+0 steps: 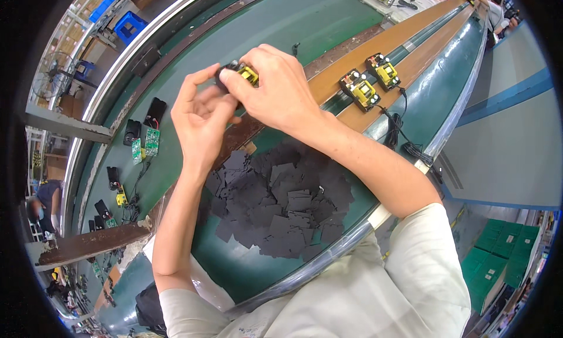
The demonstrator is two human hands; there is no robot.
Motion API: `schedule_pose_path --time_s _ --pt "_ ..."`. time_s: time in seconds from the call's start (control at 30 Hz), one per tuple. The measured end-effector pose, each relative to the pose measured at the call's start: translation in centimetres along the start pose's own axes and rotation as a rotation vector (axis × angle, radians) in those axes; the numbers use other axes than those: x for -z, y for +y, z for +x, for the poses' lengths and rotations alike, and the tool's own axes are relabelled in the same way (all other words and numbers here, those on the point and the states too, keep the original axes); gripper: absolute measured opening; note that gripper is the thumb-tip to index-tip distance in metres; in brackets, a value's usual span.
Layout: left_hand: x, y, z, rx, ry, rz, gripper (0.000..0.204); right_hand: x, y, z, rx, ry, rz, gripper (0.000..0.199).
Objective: The person assembles electronic components by attaching plastic housings and foam pads to circuit boards by hand.
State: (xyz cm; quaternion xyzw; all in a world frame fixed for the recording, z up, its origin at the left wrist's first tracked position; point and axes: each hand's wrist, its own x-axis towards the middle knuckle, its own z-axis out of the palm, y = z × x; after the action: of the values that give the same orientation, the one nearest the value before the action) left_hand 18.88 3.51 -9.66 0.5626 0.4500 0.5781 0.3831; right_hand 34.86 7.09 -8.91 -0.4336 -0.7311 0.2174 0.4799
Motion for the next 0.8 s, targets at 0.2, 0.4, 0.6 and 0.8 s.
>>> schedule_pose_path --time_s 0.2,0.4,0.6,0.8 --pt "0.1 -0.5 0.0 0.149 -0.048 -0.299 0.038 -0.5 0.5 -0.7 0.262 0.029 -0.134 0.041" --pt "0.6 -1.2 0.9 0.108 0.054 -0.330 0.036 -0.1 0.3 0.1 -0.123 -0.235 0.357 0.054" --pt "1.0 -0.8 1.2 0.029 -0.172 0.082 0.048 2.5 1.0 1.7 -0.339 -0.136 0.649 0.042" --pt "6.4 -3.2 4.3 -0.297 0.063 0.907 0.064 11.6 -3.0 4.4 0.207 0.471 -0.015 0.038"
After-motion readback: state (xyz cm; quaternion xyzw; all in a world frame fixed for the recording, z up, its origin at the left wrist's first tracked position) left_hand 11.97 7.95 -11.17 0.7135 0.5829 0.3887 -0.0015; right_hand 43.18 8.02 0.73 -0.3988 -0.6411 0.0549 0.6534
